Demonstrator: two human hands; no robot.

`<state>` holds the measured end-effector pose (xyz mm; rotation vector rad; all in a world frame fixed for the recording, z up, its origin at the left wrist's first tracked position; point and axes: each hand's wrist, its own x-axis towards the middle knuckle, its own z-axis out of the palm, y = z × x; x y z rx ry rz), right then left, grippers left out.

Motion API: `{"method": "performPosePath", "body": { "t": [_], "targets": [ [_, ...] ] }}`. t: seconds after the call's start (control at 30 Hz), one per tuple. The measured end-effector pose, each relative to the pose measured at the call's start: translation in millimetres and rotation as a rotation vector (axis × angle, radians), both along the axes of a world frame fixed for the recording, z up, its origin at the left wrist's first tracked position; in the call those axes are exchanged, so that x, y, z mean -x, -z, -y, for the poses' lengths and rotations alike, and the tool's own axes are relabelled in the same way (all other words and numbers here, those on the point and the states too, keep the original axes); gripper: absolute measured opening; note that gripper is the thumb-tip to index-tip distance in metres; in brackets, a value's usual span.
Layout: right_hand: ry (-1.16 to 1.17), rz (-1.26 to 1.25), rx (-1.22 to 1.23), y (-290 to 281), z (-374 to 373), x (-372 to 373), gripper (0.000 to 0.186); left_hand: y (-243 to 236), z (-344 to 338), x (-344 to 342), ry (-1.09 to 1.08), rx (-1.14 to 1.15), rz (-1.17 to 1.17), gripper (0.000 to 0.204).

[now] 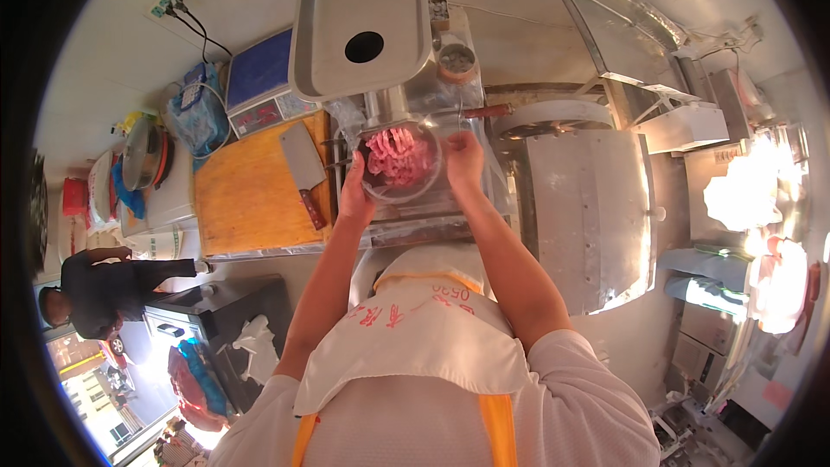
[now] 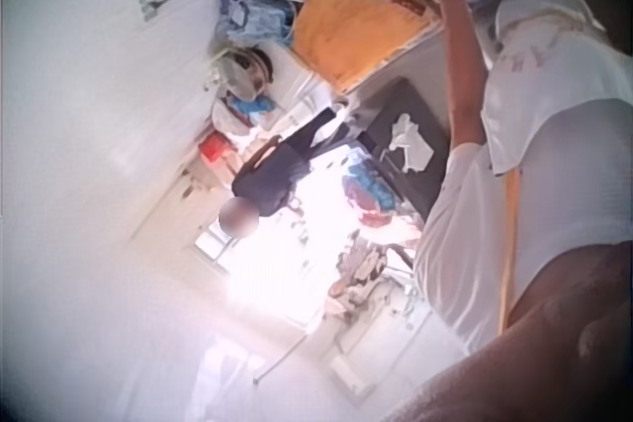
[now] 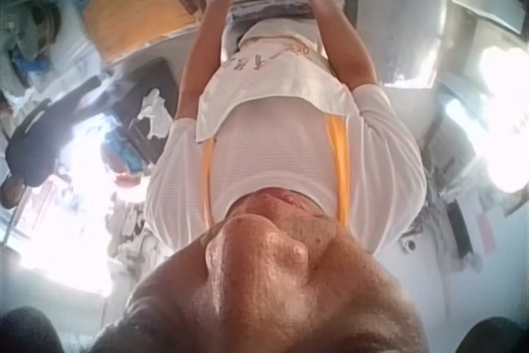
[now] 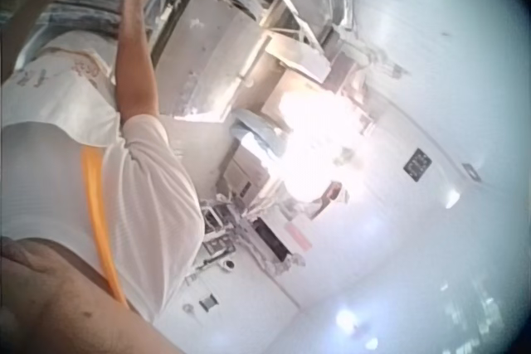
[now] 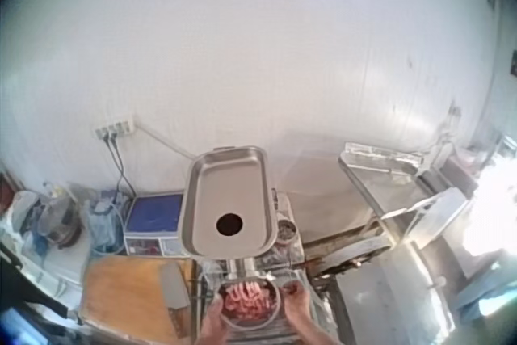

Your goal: The person uses a meat grinder to process meat, then uses a knife to cut a large piece of raw meat on a wooden cutting board.

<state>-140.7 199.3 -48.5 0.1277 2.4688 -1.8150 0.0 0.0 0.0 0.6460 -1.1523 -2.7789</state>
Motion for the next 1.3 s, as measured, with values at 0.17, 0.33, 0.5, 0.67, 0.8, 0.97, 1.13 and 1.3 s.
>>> {"method": "performPosePath", "body": {
  "t": [0.17,0.33,0.5,0.67,0.8,0.97,1.13,1.3],
  "targets": [
    [-0.024,-0.049,0.141,-17.6,-12.0,8.0,0.015,-1.2,-5.0,-0.7,-0.049,0.011,-0.009,0.078],
    [-0.225,0.242,0.483,-64.7,6.0,12.4,0.029,7.1,4.7,-6.8,-0.104,0.021,0.069,0.068],
    [-0.381,0.343,0.578,-41.7,6.4,39.3,0.031,-2.7,-2.5,2.4,-0.041,0.011,0.037,0.066],
    [-0.299,0.087,0.241,-44.1,22.5,44.3,0.027,-6.0,2.7,-10.8,-0.021,-0.007,0.052,0.065],
    [-0.215,-0.009,0.068,-28.5,28.5,39.8,0.031,-11.4,3.6,-6.7,0.019,-0.1,0.038,0.064],
    [-0.236,0.0,-0.032,-11.7,19.7,39.0,0.026,-4.1,2.3,-0.9,0.022,-0.018,0.015,0.063],
    [-0.175,-0.032,0.143,-34.9,2.7,30.1,0.022,10.7,13.2,-8.6,0.004,0.008,0.042,0.062],
    [-0.062,0.122,0.466,-59.4,-27.3,6.3,0.019,11.3,9.2,-5.3,-0.038,0.061,0.055,0.067]
  ]
}}
